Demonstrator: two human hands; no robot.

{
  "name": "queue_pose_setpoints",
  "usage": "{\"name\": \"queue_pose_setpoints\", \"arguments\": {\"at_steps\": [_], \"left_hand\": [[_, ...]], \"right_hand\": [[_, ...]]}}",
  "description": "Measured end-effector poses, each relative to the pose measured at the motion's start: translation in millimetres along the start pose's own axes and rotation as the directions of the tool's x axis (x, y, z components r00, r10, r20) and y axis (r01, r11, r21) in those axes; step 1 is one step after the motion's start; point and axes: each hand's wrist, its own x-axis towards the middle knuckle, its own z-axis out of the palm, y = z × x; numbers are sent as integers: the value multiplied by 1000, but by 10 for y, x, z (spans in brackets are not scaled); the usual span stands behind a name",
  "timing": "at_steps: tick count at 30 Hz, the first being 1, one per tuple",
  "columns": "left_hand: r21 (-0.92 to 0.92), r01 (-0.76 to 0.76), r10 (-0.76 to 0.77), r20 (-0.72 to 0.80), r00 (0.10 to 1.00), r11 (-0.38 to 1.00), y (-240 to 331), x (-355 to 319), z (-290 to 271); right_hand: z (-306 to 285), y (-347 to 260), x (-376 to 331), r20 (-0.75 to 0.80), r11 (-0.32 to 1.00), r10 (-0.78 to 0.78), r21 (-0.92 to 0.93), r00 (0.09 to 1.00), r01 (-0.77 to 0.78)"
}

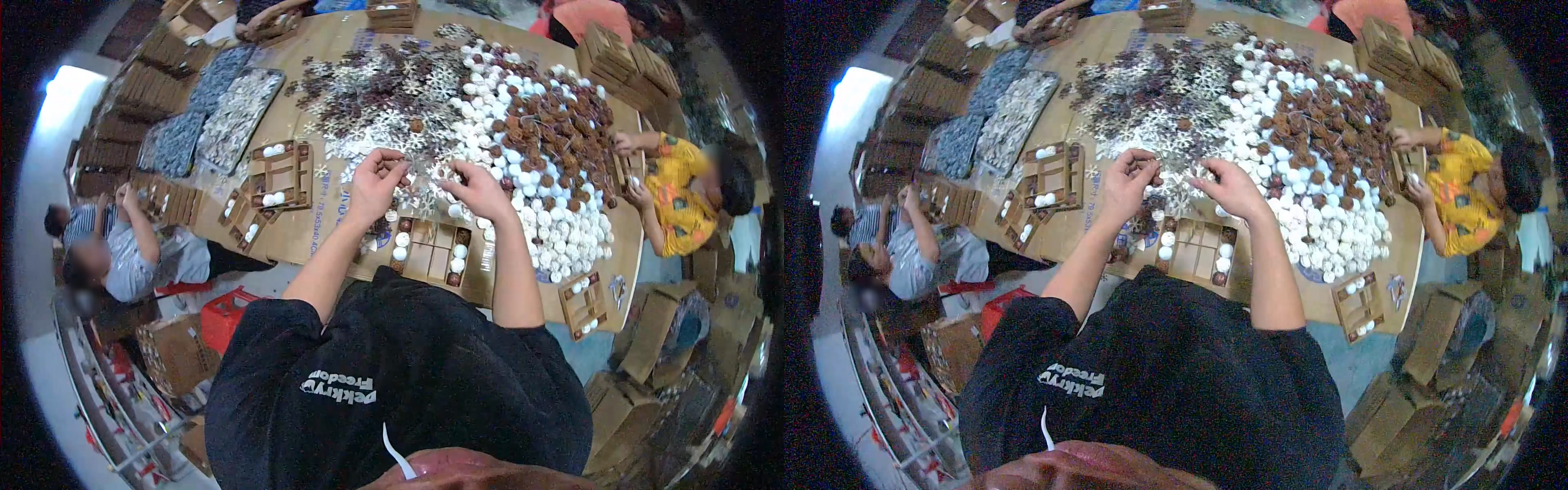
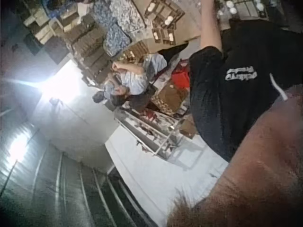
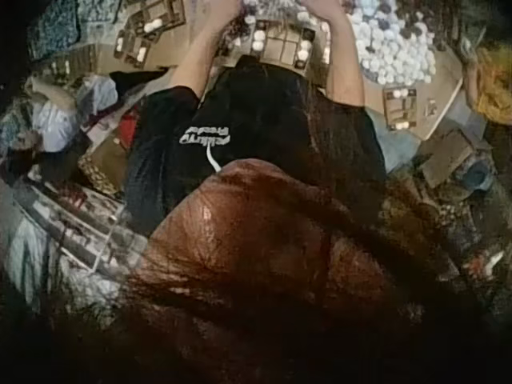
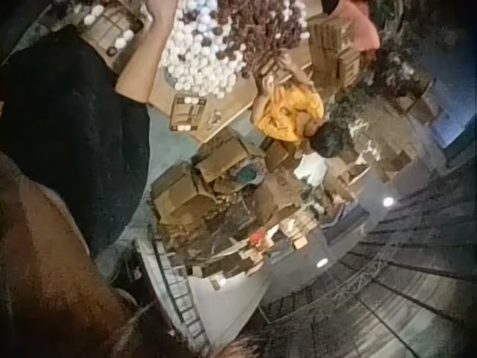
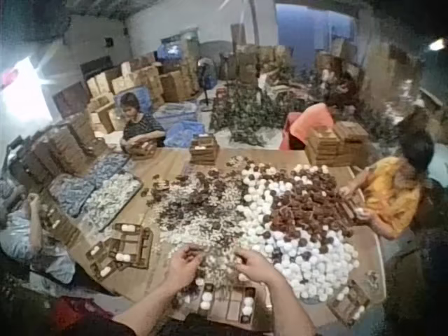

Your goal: Packing various decorative snowflake and star ornaments into small wooden display boxes.

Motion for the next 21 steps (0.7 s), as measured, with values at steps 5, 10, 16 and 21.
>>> {"name": "queue_pose_setpoints", "arguments": {"at_steps": [5, 10, 16, 21], "left_hand": [[164, -23, 49, -162, 986, 986, -94, -78, -292], [211, -13, 47, -161, 986, 977, 7, -158, -288], [267, -96, 109, -32, 994, 959, 379, -228, -119], [211, 18, -27, 39, 999, 977, 559, -289, -40]], "right_hand": [[137, 194, -41, -467, 909, 203, 416, 861, 11], [249, 20, 20, -439, 939, 154, 345, 885, 7], [528, -244, 119, -418, 918, -337, -347, 843, 194], [563, -431, -43, -90, 950, -148, 264, 985, 167]]}}
